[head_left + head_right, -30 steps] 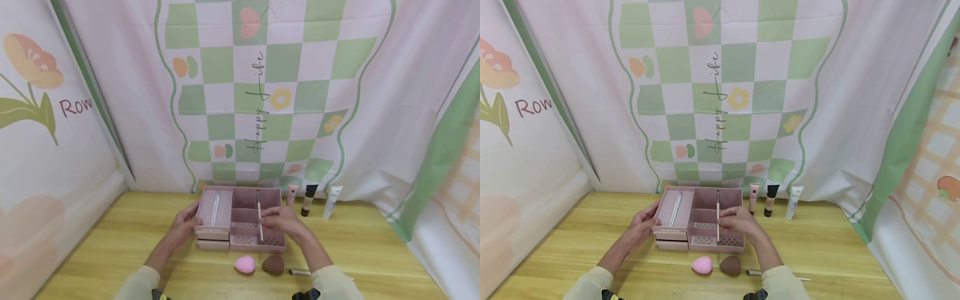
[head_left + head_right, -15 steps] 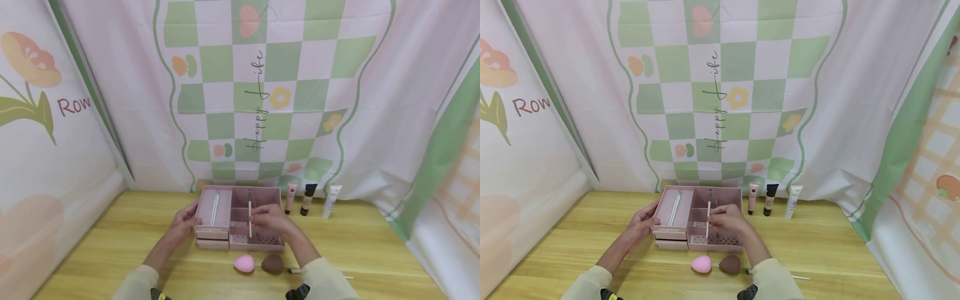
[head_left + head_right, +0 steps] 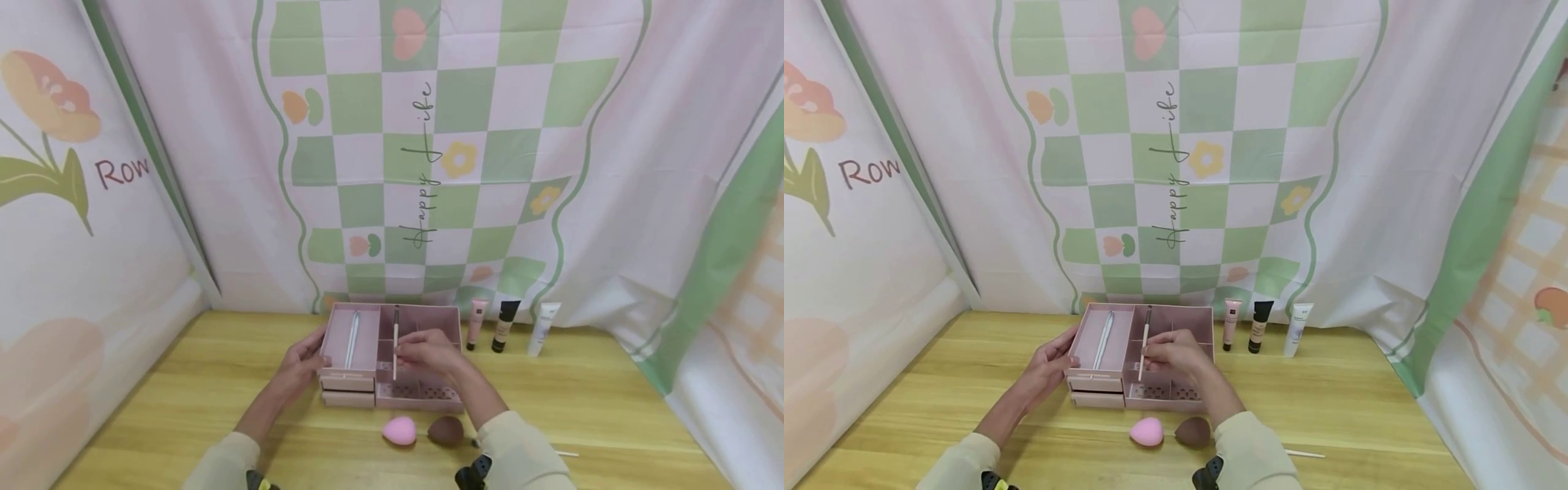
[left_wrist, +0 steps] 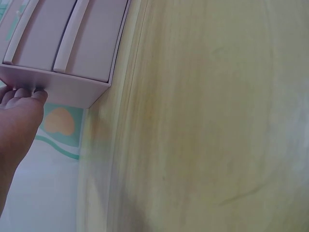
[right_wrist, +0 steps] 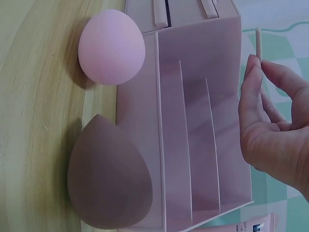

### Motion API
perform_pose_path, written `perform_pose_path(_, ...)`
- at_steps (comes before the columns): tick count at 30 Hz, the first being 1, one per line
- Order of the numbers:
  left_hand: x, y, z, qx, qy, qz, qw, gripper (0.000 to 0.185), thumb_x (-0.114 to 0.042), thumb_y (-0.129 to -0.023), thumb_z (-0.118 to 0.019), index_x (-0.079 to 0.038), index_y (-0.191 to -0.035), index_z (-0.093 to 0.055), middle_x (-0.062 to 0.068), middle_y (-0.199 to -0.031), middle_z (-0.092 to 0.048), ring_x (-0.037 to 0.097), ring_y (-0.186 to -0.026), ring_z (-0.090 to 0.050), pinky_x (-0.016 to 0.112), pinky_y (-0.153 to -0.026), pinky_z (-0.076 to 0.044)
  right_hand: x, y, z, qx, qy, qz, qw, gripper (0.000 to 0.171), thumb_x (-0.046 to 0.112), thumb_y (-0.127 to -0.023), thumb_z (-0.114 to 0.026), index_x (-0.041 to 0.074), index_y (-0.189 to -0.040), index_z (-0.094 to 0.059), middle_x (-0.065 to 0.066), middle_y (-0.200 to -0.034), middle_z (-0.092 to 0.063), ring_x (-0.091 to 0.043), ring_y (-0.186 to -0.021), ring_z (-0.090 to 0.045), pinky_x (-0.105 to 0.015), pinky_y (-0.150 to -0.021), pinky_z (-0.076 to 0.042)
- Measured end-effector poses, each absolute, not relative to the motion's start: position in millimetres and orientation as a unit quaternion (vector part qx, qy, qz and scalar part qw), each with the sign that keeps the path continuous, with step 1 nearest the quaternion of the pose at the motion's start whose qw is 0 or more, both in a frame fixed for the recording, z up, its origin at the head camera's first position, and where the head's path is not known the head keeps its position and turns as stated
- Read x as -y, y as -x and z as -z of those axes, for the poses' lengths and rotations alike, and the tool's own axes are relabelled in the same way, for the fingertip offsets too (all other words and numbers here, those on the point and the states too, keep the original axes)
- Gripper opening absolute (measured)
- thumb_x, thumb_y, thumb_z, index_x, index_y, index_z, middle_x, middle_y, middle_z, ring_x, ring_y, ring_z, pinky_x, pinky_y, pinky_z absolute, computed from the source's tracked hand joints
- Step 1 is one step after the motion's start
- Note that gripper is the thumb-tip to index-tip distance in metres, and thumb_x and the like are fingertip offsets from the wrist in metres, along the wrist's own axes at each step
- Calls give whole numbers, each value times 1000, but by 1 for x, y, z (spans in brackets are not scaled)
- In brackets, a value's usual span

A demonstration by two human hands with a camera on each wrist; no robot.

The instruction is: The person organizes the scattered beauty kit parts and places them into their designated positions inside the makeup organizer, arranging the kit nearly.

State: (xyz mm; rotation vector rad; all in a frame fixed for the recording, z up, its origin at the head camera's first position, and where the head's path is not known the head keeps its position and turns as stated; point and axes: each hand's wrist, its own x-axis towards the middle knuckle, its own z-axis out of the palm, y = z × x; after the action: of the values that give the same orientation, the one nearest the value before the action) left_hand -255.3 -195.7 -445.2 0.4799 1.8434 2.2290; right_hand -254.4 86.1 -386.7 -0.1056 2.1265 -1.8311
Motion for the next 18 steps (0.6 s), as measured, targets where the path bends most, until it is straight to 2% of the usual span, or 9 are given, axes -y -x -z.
perform_pose_path(4, 196, 255, 445, -621, -165, -759, 104, 78, 5, -87, -51, 1, -155, -12, 18, -166, -5, 33, -152, -10, 9, -105, -41, -81, 256, 386, -746, 36, 643, 168, 41, 9, -87, -66, -10, -122, -59, -8, -91, -75, -7, -75, -68, -19, -72, -62)
perform_pose_path(9, 197, 256, 446, -617, -171, -761, 103, 78, 4, -87, -51, 2, -154, -11, 18, -165, -4, 35, -152, -10, 12, -107, -42, -73, 259, 385, -738, 38, 651, 172, 39, 6, -87, -65, -12, -121, -59, -5, -84, -74, -6, -71, -68, -17, -68, -61)
perform_pose_path(16, 197, 256, 447, -631, -171, -749, 108, 79, 1, -88, -53, -3, -156, -12, 16, -166, -3, 33, -154, -7, 21, -116, -31, -62, 262, 384, -726, 30, 663, 183, 37, 3, -87, -64, -12, -121, -59, -4, -79, -72, -7, -69, -67, -15, -64, -59)
perform_pose_path(18, 196, 256, 447, -630, -170, -750, 107, 80, 1, -88, -53, -2, -155, -11, 16, -166, -3, 33, -153, -7, 21, -116, -31, -59, 263, 383, -726, 24, 663, 182, 36, 3, -87, -64, -12, -119, -60, -4, -80, -72, -7, -69, -67, -14, -64, -59)
